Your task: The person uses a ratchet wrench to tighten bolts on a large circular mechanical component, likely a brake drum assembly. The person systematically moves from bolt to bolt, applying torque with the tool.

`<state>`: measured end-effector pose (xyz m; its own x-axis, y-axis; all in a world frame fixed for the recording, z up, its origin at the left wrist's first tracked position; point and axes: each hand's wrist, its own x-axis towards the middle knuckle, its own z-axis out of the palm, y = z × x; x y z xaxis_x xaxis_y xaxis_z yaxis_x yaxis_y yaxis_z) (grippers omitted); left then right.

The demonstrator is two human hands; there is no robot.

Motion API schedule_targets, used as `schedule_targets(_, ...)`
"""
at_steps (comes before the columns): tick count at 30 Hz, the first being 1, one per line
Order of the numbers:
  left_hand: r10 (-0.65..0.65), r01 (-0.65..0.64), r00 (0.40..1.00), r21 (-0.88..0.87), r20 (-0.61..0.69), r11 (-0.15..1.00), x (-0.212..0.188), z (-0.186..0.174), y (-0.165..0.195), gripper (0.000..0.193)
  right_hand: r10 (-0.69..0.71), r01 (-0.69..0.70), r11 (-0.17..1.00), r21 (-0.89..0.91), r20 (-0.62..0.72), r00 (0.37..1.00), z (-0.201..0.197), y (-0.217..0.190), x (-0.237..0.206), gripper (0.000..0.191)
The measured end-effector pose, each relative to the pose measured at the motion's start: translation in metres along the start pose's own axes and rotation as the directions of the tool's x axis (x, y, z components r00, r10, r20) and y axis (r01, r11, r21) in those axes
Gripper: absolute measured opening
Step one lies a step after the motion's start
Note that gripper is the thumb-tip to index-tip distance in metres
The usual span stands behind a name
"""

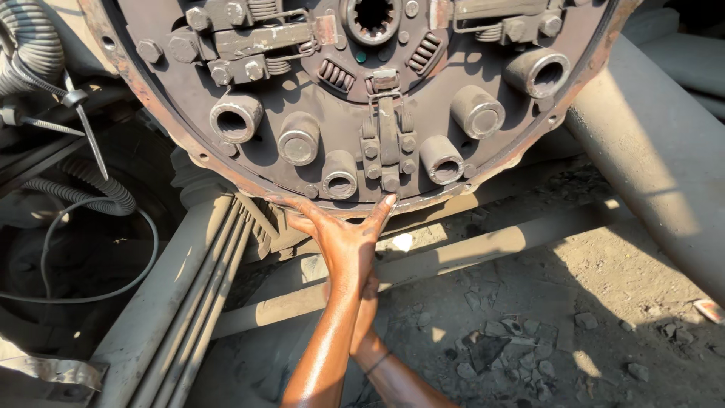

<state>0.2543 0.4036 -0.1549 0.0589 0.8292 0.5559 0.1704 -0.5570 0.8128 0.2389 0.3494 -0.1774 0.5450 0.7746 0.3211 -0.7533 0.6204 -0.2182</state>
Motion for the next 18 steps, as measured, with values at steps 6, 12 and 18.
schedule_targets(6,0.035,-0.045,0.996,0.125,0.083,0.991,0.004,-0.015,-0.005,0.158,-0.109,0.07,0.799,-0.598,-0.029,0.994,-0.048,-0.019,0.002,0.055)
schedule_targets(12,0.136,-0.134,0.99,0.033,-0.04,0.99,0.003,-0.006,-0.01,0.155,0.039,0.163,-0.405,-0.9,0.161,0.986,-0.064,-0.153,0.028,0.055)
schedule_targets(18,0.168,-0.165,0.982,0.037,-0.085,0.986,0.0,-0.002,-0.006,0.151,-0.097,0.279,-0.676,-0.682,0.457,0.884,-0.07,-0.191,0.056,0.046)
